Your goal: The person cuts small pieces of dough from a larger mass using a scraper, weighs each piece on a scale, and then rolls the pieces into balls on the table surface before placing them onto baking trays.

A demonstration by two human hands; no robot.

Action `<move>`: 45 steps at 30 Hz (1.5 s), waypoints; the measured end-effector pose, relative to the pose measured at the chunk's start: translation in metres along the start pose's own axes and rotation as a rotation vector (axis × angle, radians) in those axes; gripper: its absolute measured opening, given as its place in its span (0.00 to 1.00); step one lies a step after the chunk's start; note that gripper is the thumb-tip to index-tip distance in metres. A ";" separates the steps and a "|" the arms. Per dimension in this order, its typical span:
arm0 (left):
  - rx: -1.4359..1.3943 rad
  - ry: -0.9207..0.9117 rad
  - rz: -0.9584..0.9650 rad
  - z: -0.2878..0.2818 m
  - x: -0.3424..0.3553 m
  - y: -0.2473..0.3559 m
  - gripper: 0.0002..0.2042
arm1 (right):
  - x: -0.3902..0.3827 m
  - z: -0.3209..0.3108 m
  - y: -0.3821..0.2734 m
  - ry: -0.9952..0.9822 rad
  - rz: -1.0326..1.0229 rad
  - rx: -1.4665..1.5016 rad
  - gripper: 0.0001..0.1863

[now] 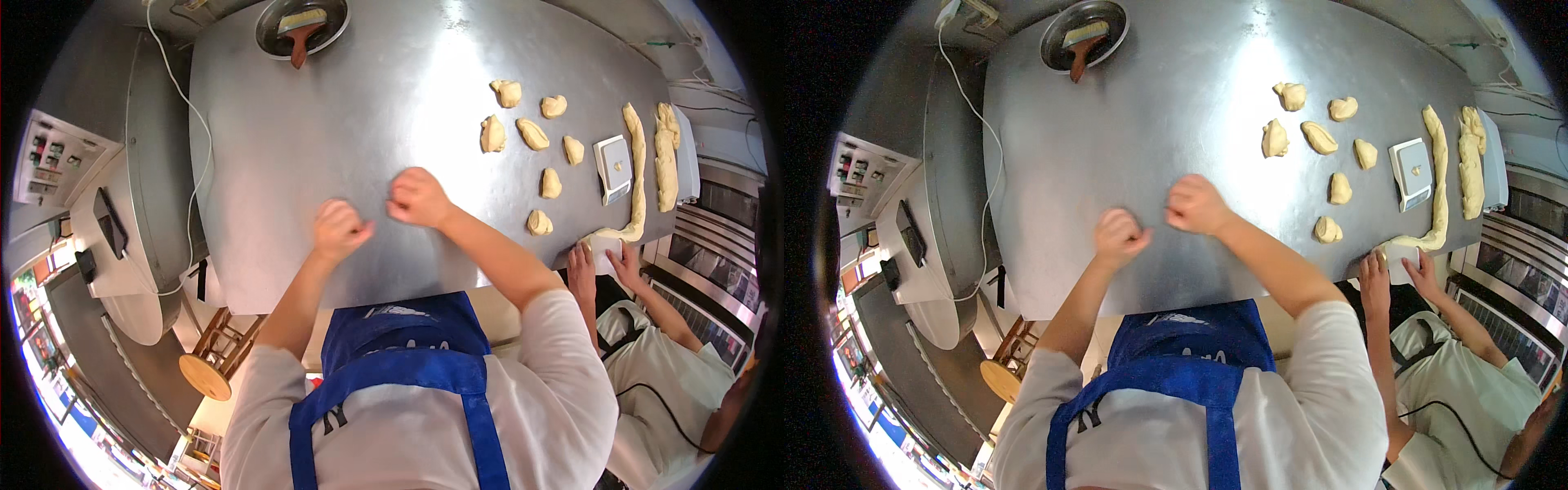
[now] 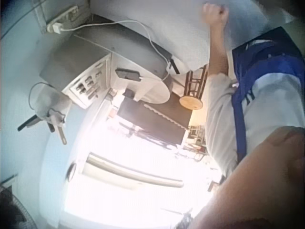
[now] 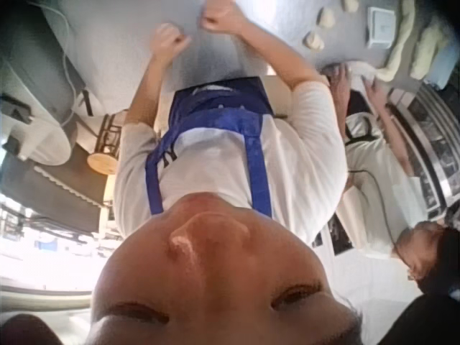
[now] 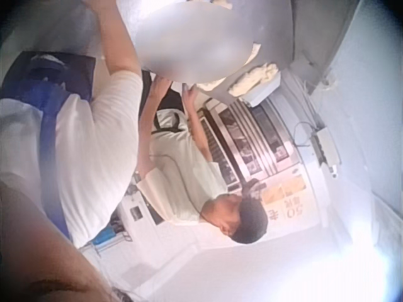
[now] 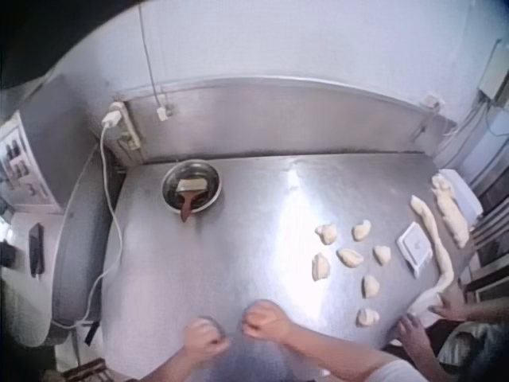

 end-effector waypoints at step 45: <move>-0.061 -0.273 0.063 0.011 0.012 -0.021 0.20 | 0.009 -0.011 -0.023 -0.019 -0.106 -0.241 0.12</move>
Point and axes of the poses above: each hand's wrist, its own x-axis towards the middle knuckle, its own z-axis out of the palm, y = z × x, the point moved 6 cm from there along x, towards the middle knuckle, and after that the axes turned 14 degrees about -y, right-handed, at the moved point
